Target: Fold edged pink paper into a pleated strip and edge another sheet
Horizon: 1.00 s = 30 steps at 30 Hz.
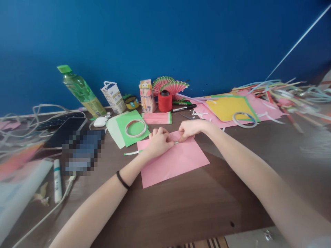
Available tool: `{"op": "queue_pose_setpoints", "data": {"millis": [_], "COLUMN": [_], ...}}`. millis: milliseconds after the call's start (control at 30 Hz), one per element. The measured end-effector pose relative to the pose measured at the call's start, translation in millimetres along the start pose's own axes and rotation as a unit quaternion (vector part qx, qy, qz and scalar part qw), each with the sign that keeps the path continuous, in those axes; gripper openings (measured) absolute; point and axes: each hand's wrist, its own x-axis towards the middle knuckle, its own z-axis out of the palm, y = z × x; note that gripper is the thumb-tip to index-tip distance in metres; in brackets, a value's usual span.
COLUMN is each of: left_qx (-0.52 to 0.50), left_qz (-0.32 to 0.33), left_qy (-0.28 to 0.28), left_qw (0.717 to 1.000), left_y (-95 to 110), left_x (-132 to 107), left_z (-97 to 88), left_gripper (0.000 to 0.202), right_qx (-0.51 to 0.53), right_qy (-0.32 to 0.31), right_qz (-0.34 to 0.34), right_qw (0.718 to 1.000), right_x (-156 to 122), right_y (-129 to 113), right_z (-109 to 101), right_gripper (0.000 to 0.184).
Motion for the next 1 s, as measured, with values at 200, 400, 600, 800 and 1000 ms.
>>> {"op": "queue_pose_setpoints", "data": {"millis": [200, 400, 600, 800, 1000], "left_qx": [-0.001, 0.0, -0.017, -0.037, -0.04], "left_qz": [0.001, -0.008, 0.002, 0.01, 0.026], "left_qy": [0.02, 0.019, -0.018, -0.038, -0.026], "left_qw": [1.0, 1.0, 1.0, 0.999, 0.999], "left_y": [-1, -2, -7, -14, -19], "left_x": [0, 0, 3, 9, 7], "left_z": [2.0, -0.2, -7.9, -9.1, -9.2], "left_gripper": [0.019, 0.021, 0.011, 0.016, 0.02], "right_qx": [0.025, 0.042, 0.007, -0.004, -0.007], "right_qy": [-0.002, -0.009, 0.0, 0.006, 0.006], "right_qz": [-0.009, -0.015, -0.024, -0.025, -0.025], "right_qw": [1.0, 0.999, 1.0, 1.0, 1.0], "right_x": [1, 3, -1, -2, -1], "right_y": [1, 4, 0, 0, 1], "right_z": [1, 1, 0, 0, 0], "right_gripper": [0.041, 0.043, 0.043, 0.043, 0.043]}}
